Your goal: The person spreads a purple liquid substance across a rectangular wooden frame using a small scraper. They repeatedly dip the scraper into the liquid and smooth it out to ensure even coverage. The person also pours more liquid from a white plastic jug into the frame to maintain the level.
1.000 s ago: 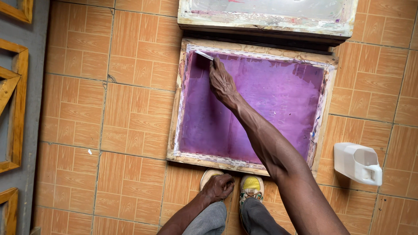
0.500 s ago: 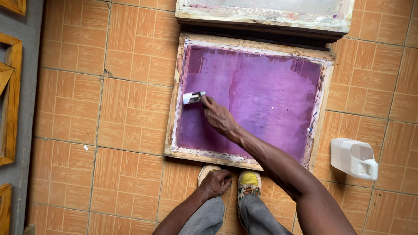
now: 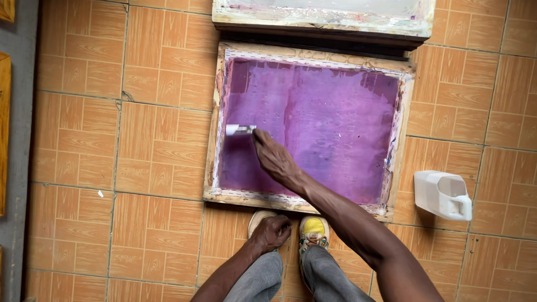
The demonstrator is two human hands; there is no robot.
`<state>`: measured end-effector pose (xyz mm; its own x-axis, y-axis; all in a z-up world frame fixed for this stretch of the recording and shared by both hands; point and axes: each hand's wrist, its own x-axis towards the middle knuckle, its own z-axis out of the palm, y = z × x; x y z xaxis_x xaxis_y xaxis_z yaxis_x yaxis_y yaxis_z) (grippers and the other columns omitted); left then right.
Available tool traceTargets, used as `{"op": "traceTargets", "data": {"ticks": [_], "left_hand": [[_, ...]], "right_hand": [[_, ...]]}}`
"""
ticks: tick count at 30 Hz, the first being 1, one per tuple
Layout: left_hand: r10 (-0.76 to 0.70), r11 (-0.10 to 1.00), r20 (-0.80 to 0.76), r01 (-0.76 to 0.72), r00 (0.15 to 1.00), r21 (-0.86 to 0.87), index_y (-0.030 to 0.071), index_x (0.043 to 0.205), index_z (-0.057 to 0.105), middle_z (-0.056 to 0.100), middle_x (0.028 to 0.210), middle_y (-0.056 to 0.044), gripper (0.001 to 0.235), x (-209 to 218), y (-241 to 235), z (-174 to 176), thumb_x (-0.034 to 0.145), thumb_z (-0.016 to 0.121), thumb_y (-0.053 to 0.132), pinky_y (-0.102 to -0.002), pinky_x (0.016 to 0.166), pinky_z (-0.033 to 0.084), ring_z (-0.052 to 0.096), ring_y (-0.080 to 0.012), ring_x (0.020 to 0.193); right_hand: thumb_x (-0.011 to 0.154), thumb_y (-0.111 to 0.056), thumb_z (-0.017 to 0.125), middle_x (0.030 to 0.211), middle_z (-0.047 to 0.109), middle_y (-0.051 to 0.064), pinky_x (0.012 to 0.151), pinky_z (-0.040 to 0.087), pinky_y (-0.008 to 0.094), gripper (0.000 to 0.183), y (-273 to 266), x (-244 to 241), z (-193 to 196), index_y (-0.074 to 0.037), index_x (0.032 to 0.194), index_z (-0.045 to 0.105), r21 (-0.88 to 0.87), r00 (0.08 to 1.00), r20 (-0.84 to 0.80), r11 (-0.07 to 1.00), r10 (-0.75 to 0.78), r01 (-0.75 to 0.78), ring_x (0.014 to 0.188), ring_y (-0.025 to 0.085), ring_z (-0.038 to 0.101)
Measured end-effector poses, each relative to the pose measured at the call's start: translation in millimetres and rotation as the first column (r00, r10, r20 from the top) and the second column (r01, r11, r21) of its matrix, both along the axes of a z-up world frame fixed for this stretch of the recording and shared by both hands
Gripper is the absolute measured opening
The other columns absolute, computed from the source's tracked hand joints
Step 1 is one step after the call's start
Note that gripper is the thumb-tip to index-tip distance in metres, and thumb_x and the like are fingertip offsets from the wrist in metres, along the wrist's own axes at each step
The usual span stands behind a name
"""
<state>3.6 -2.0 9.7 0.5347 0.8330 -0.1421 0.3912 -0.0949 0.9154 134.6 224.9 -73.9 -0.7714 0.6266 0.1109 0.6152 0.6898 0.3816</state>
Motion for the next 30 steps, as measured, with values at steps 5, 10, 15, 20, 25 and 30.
{"op": "traceTargets", "data": {"ticks": [5,10,15,20,25,30], "left_hand": [[-0.013,1.0,-0.015,0.013,1.0,-0.007,0.01,0.103,0.076,0.073,0.084,-0.004,0.013,0.7,0.1,1.2,0.106,0.068,0.02,-0.042,0.059,0.051,0.067,-0.0221,0.065],[-0.003,0.997,-0.03,0.0,1.0,-0.079,0.015,0.099,0.073,0.071,0.081,-0.001,0.012,0.9,0.0,0.5,0.106,0.069,0.024,-0.043,0.062,0.051,0.065,-0.0213,0.065],[-0.022,0.994,-0.053,0.016,0.998,-0.11,0.016,0.08,0.06,0.06,0.066,0.002,0.025,2.7,-2.3,-5.2,0.104,0.065,0.023,-0.042,0.06,0.042,0.057,-0.0182,0.061],[-0.012,0.998,-0.043,0.01,0.999,-0.056,0.012,0.101,0.074,0.072,0.082,-0.002,0.012,2.6,-1.0,-3.7,0.105,0.069,0.022,-0.043,0.06,0.05,0.066,-0.0222,0.065],[-0.014,0.998,-0.003,0.014,1.0,0.058,0.008,0.104,0.076,0.074,0.086,-0.006,0.009,0.6,1.8,-1.4,0.104,0.069,0.014,-0.042,0.057,0.05,0.066,-0.0237,0.064],[-0.038,0.998,0.013,0.037,0.999,0.048,0.007,0.102,0.075,0.074,0.085,-0.005,0.008,0.6,4.7,-1.8,0.104,0.069,0.013,-0.04,0.057,0.053,0.067,-0.0218,0.063]], "right_hand": [[0.11,0.0,0.056,0.17,0.045,0.021,0.084,0.067,0.026,0.028,15.7,-31.3,44.6,-0.009,0.13,0.074,-0.373,0.963,-0.18,0.92,-0.202,0.124,0.133,0.027,0.059],[0.113,0.0,0.059,0.174,0.04,0.014,0.056,0.063,0.015,0.027,-34.6,-44.7,30.2,-0.016,0.114,0.081,-0.419,0.975,-0.19,0.908,-0.115,0.026,0.136,0.027,0.058],[0.108,0.002,0.046,0.15,0.055,0.017,0.049,0.056,0.026,0.04,-74.1,-39.2,114.9,-0.006,0.08,0.073,-0.576,0.929,-0.354,0.808,-0.108,-0.126,0.108,0.019,0.061],[0.117,0.0,0.04,0.155,0.038,0.021,0.043,0.055,0.018,0.046,-9.1,-34.1,134.8,-0.005,0.162,0.048,-0.808,0.872,-0.32,0.588,-0.371,-0.046,0.111,0.025,0.042],[0.11,0.015,0.041,0.134,0.054,0.019,0.064,0.059,0.023,0.041,91.9,-12.9,119.2,0.011,0.148,0.056,-0.484,0.818,-0.469,0.871,-0.335,0.079,0.098,0.019,0.051],[0.105,0.014,0.036,0.152,0.048,0.034,0.112,0.06,0.044,0.048,163.8,0.2,94.6,0.018,0.151,0.051,-0.333,0.802,-0.501,0.928,-0.326,0.169,0.127,0.044,0.06]]}}
